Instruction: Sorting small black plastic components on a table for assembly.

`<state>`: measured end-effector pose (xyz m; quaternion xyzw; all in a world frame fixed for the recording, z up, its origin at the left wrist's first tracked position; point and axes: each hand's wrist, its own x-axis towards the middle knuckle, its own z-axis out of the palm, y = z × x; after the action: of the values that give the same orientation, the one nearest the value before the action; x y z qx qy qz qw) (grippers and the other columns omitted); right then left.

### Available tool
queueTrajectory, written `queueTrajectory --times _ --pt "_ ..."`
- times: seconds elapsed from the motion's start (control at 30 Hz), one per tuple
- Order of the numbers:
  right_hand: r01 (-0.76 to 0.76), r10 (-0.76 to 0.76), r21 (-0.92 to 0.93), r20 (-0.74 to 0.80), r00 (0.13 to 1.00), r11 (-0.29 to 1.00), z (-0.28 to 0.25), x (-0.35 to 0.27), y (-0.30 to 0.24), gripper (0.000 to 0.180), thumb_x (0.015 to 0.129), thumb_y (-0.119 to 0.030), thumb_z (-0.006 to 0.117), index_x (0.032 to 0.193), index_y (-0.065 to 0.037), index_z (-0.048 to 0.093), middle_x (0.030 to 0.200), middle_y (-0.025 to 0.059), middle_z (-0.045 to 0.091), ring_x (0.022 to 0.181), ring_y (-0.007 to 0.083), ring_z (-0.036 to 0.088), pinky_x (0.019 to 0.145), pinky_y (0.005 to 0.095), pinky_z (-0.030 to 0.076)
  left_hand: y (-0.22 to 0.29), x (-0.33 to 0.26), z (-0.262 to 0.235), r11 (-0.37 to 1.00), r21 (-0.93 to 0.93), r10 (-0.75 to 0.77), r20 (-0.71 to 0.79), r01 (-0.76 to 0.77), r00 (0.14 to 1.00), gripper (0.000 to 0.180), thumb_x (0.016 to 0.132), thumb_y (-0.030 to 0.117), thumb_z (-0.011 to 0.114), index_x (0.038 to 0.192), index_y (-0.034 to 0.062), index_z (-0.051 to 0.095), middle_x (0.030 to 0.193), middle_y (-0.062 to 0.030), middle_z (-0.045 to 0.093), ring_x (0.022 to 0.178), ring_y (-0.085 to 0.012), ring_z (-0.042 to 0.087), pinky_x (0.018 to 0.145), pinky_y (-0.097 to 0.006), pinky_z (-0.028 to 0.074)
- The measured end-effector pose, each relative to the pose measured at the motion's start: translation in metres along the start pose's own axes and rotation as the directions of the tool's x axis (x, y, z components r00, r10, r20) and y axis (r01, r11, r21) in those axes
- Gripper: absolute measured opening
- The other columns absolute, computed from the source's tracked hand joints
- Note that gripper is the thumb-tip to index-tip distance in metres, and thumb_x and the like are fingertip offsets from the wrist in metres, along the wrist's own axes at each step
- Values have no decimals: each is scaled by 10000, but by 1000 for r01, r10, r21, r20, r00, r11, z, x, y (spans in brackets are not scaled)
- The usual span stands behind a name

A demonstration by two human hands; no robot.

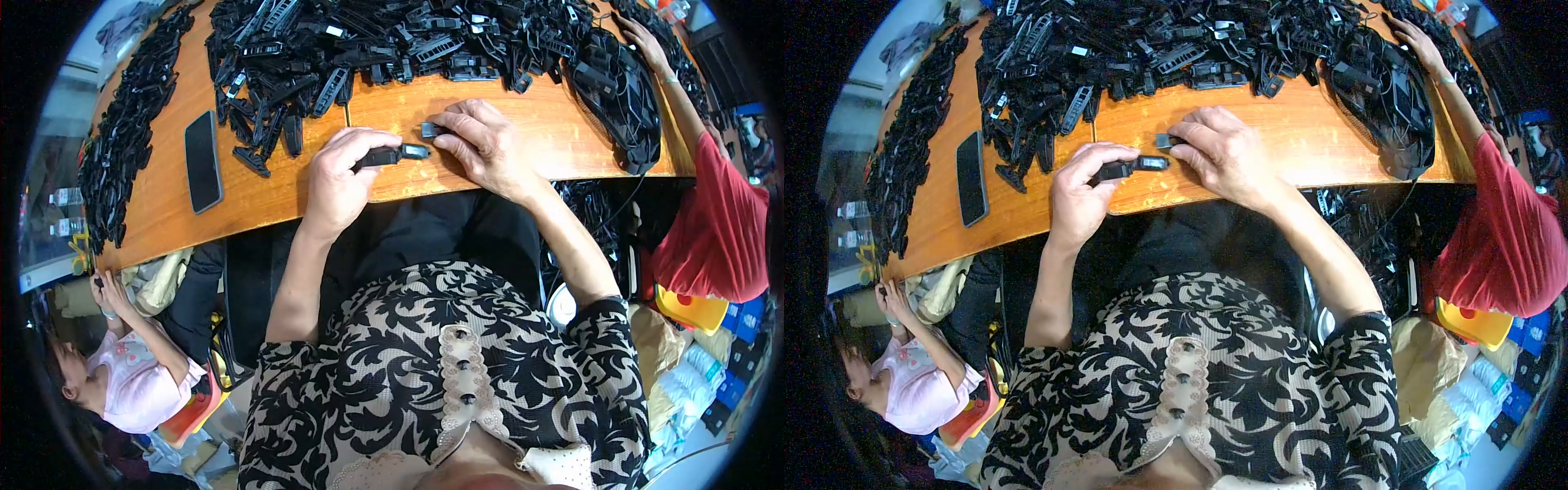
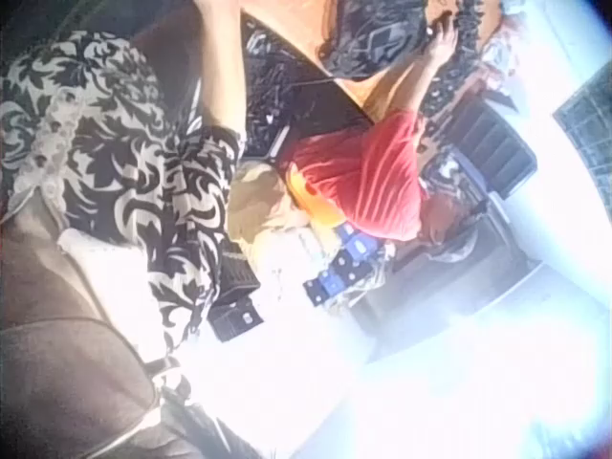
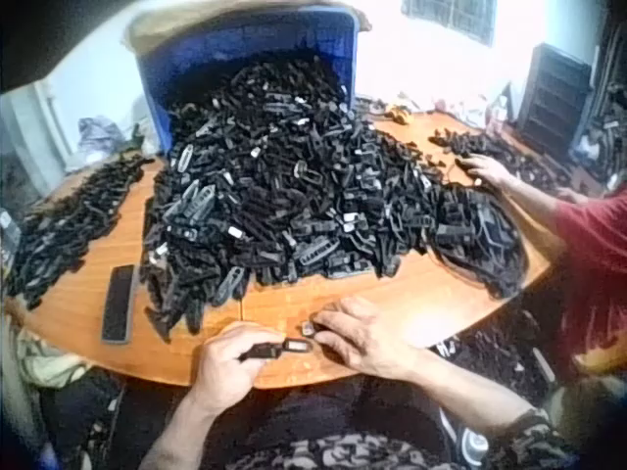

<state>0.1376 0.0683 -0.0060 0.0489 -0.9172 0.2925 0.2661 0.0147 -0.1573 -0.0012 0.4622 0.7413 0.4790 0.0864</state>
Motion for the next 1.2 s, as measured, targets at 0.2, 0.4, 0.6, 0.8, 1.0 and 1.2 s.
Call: queueTrajectory --times 0.2,0.4,0.6,0.8,1.0,1.2 --pt "35 -37 22 84 996 999 -2 1 -3 271 876 -180 778 1114 -57 740 971 104 684 919 315 665 776 423 553 5 -1 2 996 -6 -84 -49 83 995 365 797 -120 720 1128 33 748 1085 -101 740 1038 -213 695 928 -314 537" --pt "50 -51 11 113 992 999 -3 -1 -3 286 853 -174 789 1105 -45 746 948 91 678 900 309 663 745 419 554 1 -1 2 987 40 -155 -72 158 985 337 806 -54 784 1123 59 760 1059 -78 744 976 -190 691 878 -302 540" --pt "124 -117 -29 178 977 992 -9 4 -7 265 825 -149 794 1059 -35 742 961 101 674 902 310 658 739 419 557 3 0 1 987 56 -144 -57 147 988 348 788 -54 801 1113 64 761 1015 -67 743 911 -190 681 845 -303 540" --pt "176 -168 -41 145 975 984 8 3 -12 265 752 -104 800 988 -12 724 968 118 667 893 328 639 747 422 555 2 1 4 997 35 -66 -71 69 995 343 778 -58 806 1100 47 754 994 -72 729 900 -199 682 828 -304 542" --pt "144 -146 33 107 983 989 17 5 -13 254 759 -135 817 950 -18 699 974 125 671 868 332 629 742 430 554 10 1 9 997 60 -38 -74 43 997 367 744 -68 806 1087 36 729 991 -102 738 937 -280 695 823 -367 554" --pt "-23 26 68 -44 999 997 3 -13 10 299 928 -247 776 1156 -56 739 1179 151 690 1069 334 694 898 422 587 11 -46 -18 989 85 -115 -76 122 990 350 802 -51 757 1142 20 714 1054 -113 724 996 -235 700 908 -327 531"
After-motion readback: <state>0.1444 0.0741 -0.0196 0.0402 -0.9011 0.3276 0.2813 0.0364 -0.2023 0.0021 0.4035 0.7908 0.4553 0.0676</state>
